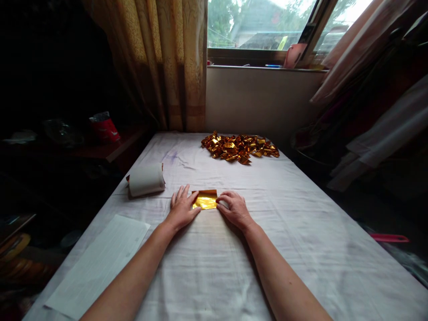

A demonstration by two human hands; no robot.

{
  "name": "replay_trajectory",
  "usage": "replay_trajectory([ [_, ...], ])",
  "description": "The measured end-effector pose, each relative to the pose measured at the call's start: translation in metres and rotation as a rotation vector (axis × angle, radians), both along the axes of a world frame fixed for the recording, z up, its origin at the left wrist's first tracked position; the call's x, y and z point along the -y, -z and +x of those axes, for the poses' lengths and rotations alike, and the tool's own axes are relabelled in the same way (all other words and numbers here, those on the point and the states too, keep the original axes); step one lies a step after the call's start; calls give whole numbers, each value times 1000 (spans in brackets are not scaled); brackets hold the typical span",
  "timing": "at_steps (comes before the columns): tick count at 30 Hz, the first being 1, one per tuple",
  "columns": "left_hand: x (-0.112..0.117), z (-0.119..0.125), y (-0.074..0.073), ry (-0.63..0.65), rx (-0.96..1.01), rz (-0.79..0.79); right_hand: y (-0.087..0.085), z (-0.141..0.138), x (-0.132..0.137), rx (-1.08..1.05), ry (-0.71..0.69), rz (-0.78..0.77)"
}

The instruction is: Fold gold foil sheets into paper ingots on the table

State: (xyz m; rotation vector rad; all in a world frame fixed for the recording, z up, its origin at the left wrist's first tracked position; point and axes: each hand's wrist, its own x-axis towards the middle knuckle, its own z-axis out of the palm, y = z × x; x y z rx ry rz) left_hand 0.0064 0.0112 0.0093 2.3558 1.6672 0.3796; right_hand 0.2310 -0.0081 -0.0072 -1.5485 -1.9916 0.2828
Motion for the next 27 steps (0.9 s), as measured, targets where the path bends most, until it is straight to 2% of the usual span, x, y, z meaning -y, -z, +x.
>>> replay_trajectory([
  [5, 17, -5, 0, 180, 81, 274, 3, -3, 2, 40, 8, 61],
  [7, 19, -4, -2, 173, 74, 319, 2, -5, 4, 61, 20, 84],
  [9, 20, -4, -4, 113, 44, 359, 0, -7, 5, 88, 31, 97],
  [12, 17, -5, -3, 69, 8, 377, -4, -8, 6, 121, 26, 99],
  [18, 11, -9, 0, 91, 25, 342, -5, -8, 6, 121, 30, 83],
  [22, 9, -10, 1, 136, 12, 405, -3, -6, 5, 130, 10, 101],
  [27, 8, -11, 6, 170, 17, 488, -2, -6, 3, 167, -55, 201],
])
